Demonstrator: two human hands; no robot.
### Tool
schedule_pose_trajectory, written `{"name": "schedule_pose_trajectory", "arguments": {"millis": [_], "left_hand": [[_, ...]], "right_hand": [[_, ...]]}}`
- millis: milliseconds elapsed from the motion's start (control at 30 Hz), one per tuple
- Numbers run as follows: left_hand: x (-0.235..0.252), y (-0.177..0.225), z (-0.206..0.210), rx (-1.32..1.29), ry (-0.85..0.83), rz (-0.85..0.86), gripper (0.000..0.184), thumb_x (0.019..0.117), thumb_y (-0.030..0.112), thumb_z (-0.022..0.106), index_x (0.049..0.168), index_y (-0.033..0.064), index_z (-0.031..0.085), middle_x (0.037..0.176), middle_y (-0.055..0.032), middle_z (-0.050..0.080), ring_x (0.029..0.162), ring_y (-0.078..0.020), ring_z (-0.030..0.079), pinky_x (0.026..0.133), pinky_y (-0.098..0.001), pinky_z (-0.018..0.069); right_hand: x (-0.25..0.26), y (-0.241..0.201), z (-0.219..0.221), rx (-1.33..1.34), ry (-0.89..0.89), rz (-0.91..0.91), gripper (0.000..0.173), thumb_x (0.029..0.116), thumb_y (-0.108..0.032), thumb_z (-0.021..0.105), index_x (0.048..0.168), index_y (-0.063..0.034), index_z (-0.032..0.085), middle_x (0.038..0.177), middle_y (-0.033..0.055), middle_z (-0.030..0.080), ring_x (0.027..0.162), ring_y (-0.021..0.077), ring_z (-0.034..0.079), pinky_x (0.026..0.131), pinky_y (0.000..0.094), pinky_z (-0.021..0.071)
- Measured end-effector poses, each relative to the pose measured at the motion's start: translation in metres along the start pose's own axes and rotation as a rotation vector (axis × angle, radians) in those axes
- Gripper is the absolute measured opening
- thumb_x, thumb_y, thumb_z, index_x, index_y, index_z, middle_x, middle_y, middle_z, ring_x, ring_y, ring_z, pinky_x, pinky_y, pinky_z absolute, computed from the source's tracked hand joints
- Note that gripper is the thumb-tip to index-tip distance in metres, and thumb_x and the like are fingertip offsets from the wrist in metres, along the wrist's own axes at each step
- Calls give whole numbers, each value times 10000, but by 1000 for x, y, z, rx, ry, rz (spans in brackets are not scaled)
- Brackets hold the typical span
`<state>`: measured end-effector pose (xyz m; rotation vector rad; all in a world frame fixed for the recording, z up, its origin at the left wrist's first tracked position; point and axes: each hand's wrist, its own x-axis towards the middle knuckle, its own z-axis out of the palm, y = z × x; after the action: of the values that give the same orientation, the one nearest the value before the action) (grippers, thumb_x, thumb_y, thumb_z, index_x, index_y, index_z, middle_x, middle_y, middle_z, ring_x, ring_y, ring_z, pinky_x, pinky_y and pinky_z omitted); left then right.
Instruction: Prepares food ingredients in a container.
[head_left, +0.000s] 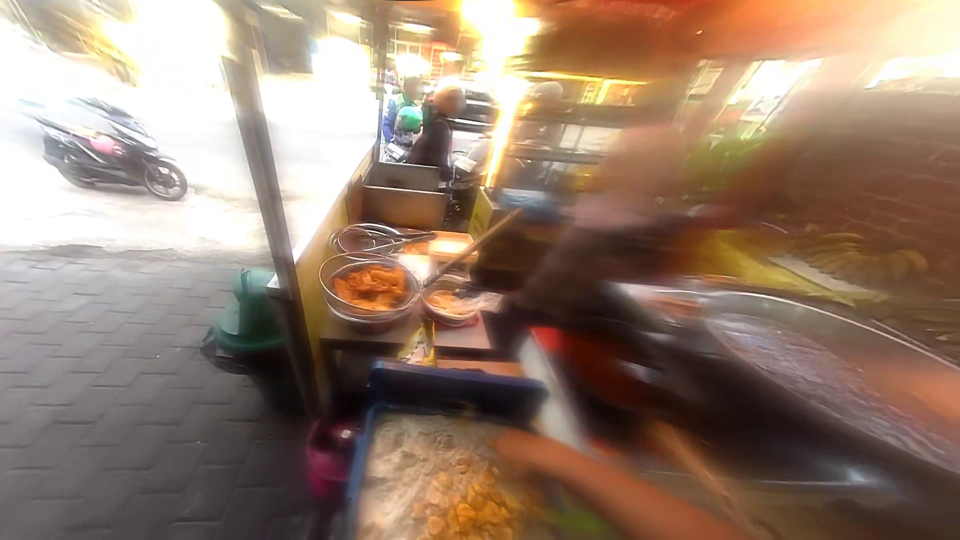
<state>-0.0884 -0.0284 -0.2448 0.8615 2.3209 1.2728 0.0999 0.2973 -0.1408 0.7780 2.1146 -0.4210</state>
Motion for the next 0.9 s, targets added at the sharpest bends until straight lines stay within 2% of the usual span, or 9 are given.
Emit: {"name": "schedule_pose_trajectory", "arguments": {"millis": [67, 167, 233, 333, 400, 533, 700, 800, 900], "left_hand": [[12, -17, 14, 12, -9, -26, 498, 1066, 334, 460, 1375, -34, 589, 1295, -235, 659, 1223, -299, 642, 1089, -412, 476], [17, 28, 6, -8, -220, -198, 484, 1100, 270, 371, 1457, -21, 519, 1465, -244, 537, 1412, -330, 473, 1209, -445, 309], [15, 32, 13, -69, -193, -224, 472, 1097, 215, 387, 1475, -53, 477, 1491, -281, 491, 1434, -377, 434, 1217, -461, 290], [13, -5, 42, -213, 0, -104, 429, 1077, 170, 434, 1403, -84, 548, 1384, -308, 572, 1337, -393, 533, 1163, -455, 386], [20, -8, 45, -261, -2, -113, 434, 1066, 176, 413, 1394, -61, 569, 1361, -280, 599, 1307, -316, 572, 1148, -378, 406], [24, -16, 55, -317, 78, -50, 434, 1050, 162, 418, 1335, -116, 590, 1290, -312, 626, 1256, -337, 602, 1126, -371, 430], [21, -16, 59, -301, 150, -49, 387, 1030, 174, 481, 1245, -86, 670, 1224, -276, 675, 1188, -274, 657, 1065, -324, 482], [22, -19, 58, -295, 132, -59, 379, 1032, 179, 493, 1252, -67, 679, 1211, -266, 680, 1161, -270, 660, 1055, -328, 483], [23, -23, 65, -308, 193, -50, 378, 1020, 174, 494, 1215, -79, 695, 1211, -279, 678, 1173, -310, 659, 1069, -358, 481]], "right_hand": [[4, -5, 3, 38, 54, -96, 388, 1052, -238, 491, 1216, 94, 606, 1148, 323, 645, 1113, 483, 634, 920, 671, 482], [-12, -20, 6, -49, 176, -73, 331, 1012, -225, 507, 1183, 40, 605, 1103, 283, 660, 1078, 473, 652, 852, 679, 513], [-31, -32, -4, -109, 168, -34, 309, 1000, -166, 521, 1219, 40, 592, 1144, 286, 652, 1096, 481, 646, 856, 688, 509], [-61, -51, -23, -179, 113, 25, 344, 988, -84, 523, 1315, 18, 554, 1175, 279, 652, 1114, 479, 647, 871, 679, 519], [-83, -68, -39, -215, 75, 75, 322, 993, -61, 520, 1302, 25, 550, 1170, 283, 650, 1107, 485, 645, 864, 674, 515], [-107, -87, -72, -272, 86, 76, 253, 1024, -94, 501, 1248, -28, 599, 1104, 226, 672, 1058, 438, 662, 836, 626, 530], [-58, -116, -79, -300, 272, 50, 228, 998, -106, 550, 1208, -104, 639, 999, 173, 702, 967, 403, 689, 763, 605, 531], [-20, -145, -63, -306, 301, 65, 219, 1005, -97, 536, 1191, -49, 643, 1004, 198, 706, 962, 416, 697, 762, 596, 545], [-9, -175, -49, -341, 203, 26, 227, 1027, -55, 473, 1203, 19, 597, 1059, 240, 684, 997, 440, 688, 800, 601, 547]]}}
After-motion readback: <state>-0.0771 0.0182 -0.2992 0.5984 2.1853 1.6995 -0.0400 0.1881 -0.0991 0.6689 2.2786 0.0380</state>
